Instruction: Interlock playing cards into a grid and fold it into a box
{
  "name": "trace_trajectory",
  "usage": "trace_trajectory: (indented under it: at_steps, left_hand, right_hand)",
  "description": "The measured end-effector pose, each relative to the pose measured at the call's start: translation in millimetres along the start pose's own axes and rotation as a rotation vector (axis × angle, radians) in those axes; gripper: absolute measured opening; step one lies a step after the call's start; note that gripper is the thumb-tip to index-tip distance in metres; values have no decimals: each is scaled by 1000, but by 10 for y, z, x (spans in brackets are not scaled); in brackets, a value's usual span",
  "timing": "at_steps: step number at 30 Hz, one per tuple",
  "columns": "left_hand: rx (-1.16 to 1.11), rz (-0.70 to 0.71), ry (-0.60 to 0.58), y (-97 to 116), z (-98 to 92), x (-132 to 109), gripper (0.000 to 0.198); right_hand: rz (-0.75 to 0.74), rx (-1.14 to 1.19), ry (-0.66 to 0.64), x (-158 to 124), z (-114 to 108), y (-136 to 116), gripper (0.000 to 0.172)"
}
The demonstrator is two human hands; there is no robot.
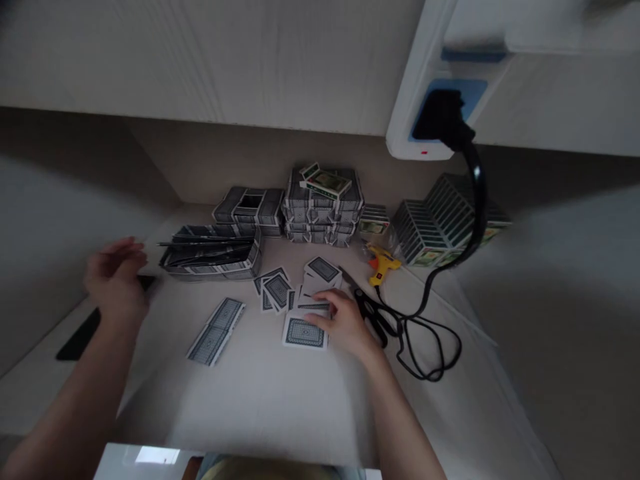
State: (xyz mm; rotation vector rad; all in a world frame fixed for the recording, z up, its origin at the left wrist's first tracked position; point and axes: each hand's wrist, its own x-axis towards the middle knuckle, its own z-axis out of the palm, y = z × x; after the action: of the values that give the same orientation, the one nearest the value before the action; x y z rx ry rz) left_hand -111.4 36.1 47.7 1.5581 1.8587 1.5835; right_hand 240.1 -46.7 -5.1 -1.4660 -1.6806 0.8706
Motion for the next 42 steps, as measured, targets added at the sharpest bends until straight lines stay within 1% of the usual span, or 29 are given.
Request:
trace_trajectory:
  at_steps: [1, 2, 3, 4, 5, 6, 7, 8, 10, 11, 13, 15, 16, 18, 20, 22, 25, 28, 29, 31, 35, 37, 39, 42]
  left_hand:
    - [-30, 16, 0, 79, -21, -96, 30]
    - [-26, 2, -140, 148, -37, -201, 28]
    - [17, -30, -335, 203, -45, -309, 27]
    - [101, -50, -561, 239, -45, -416, 28]
    - [227, -42, -738, 254, -37, -517, 32]
    - [319, -4, -815, 250, -23, -609, 35]
    - [376, 77, -868, 227, -3, -690, 38]
    - [418, 145, -888, 191, 18, -757, 41]
    - [473, 180, -857, 100, 58, -852, 52]
    - [493, 163, -831, 55, 73, -880, 59]
    - [513, 80, -791, -10, 91, -904, 72]
    - [474, -25, -801, -26, 103, -890, 80]
    - [422, -70, -827, -12, 111, -872, 81]
    - [275, -126, -891, 53, 141, -820, 75]
    - [134, -133, -939, 158, 195, -765, 63]
    - [48, -127, -987, 273, 275, -725, 50]
    - [-128, -166, -1031, 390, 433, -712, 50]
    - [-256, -184, -1063, 388, 591, -742, 41]
    - [-253, -176, -1063, 364, 633, -756, 35]
    - [-203, -148, -1022, 302, 695, -784, 26]
    - [-116, -112, -938, 188, 743, -836, 21]
    - [-147, -97, -895, 154, 751, -853, 20]
    - [-203, -97, -876, 136, 754, -859, 22]
    - [-264, -128, -908, 147, 741, -849, 30]
  right_hand:
    - [-21, -49, -60, -18, -20, -18, 40]
    - [-38, -95, -112, -38, -33, -37, 48]
    - [-49, -142, -156, -58, -38, -55, 55]
    - [-53, -188, -189, -78, -36, -72, 60]
    - [-48, -229, -212, -96, -27, -85, 65]
    - [-37, -265, -219, -111, -13, -95, 68]
    - [-23, -292, -216, -121, 4, -102, 68]
    - [-9, -310, -206, -126, 22, -106, 67]
    - [9, -321, -175, -125, 53, -114, 60]
    - [13, -319, -158, -120, 64, -118, 56]
    - [13, -311, -123, -104, 77, -127, 48]
    - [11, -305, -84, -85, 85, -125, 40]
    - [12, -299, -66, -75, 90, -116, 37]
    - [32, -275, -37, -57, 107, -82, 35]
    - [71, -232, -8, -40, 130, -35, 38]
    - [106, -173, 26, -27, 154, 8, 38]
    - [138, -51, 100, -9, 176, 51, 30]
    - [149, 69, 175, 15, 186, 84, 23]
    - [152, 96, 191, 25, 189, 95, 22]
    - [163, 133, 218, 41, 196, 114, 24]
    - [176, 176, 282, 50, 212, 119, 26]
    - [174, 186, 312, 46, 214, 109, 26]
    - [158, 190, 332, 42, 209, 102, 25]
    - [132, 174, 364, 44, 190, 107, 24]
